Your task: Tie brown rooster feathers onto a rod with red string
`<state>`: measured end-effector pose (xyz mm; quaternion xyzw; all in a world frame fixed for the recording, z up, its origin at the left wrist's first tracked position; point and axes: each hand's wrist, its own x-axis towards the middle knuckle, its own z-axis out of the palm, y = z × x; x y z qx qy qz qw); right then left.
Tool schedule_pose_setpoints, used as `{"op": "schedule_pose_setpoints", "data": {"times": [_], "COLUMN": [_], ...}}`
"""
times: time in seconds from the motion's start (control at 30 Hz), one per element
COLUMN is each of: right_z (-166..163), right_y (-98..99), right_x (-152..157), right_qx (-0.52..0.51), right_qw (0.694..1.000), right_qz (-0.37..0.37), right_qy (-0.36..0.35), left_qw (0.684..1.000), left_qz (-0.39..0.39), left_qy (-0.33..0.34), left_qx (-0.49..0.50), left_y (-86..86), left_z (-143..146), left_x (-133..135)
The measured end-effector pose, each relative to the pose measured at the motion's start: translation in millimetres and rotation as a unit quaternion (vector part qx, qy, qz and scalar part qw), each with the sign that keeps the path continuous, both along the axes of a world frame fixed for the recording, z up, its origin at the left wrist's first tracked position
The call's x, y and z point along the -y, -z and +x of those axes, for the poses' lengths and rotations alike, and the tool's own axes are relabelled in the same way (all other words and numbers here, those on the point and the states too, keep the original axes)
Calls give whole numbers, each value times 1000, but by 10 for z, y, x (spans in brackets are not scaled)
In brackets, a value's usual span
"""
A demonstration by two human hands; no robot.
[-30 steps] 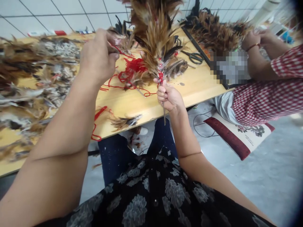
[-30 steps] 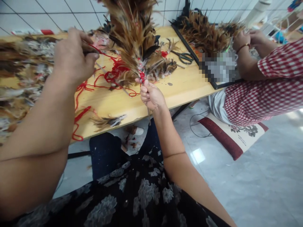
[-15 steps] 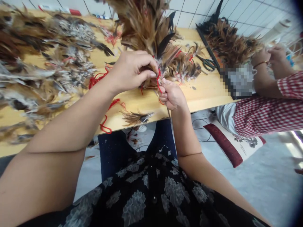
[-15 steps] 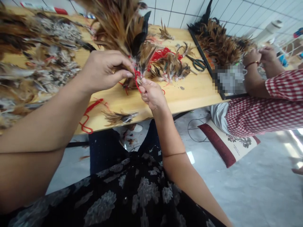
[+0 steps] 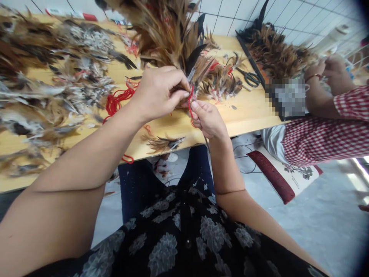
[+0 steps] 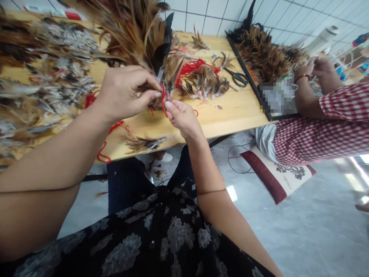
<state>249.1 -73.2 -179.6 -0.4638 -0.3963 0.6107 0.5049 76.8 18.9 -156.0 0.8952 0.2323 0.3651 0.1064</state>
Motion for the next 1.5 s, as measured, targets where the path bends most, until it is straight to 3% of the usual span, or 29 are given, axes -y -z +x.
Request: {"op": "schedule_pose_setpoints", "data": {"times": [0.23,0.37,0.5,0.6,0.7,0.8,0.87,0.97,1.03,1.17,1.3,1.37,1.5], "right_z": [-78,-130,-144,-112,-58,-12,3,1,-13,-61,-80,-56,30], "right_y": [-40,-62,-97,-137,-182,-222,-244,-278,-307,-381,-443,-451,-390], "right_x": [20,14,10,10,22,48,68,99,121,161,172,160,91], "right_qx": [32,20,-1,-10,-8,0,4,-1,-10,-27,-23,-7,48], "right_qw": [999,1000,1000,999,997,995,994,994,994,996,995,995,989], "right_qz": [12,5,-6,1,14,31,43,58,60,50,52,61,74], "right_qy": [13,23,27,44,73,92,97,97,92,73,76,83,117], "left_qw": [1000,999,999,993,968,940,940,916,888,834,802,818,882], "left_qz": [20,38,24,72,111,31,-119,-338,-405,-458,-495,-487,-411], "left_qy": [-9,-1,3,-1,-56,-113,-97,24,115,239,290,268,162], "left_qx": [5,29,34,94,219,321,306,216,187,192,167,147,164], "left_y": [-24,33,-18,-91,-76,66,187,322,369,402,369,315,186], "left_z": [-1,21,14,-24,-72,-82,-44,86,196,353,331,278,200], "left_x": [94,61,99,93,-44,-251,-325,-242,-103,121,157,141,127]}}
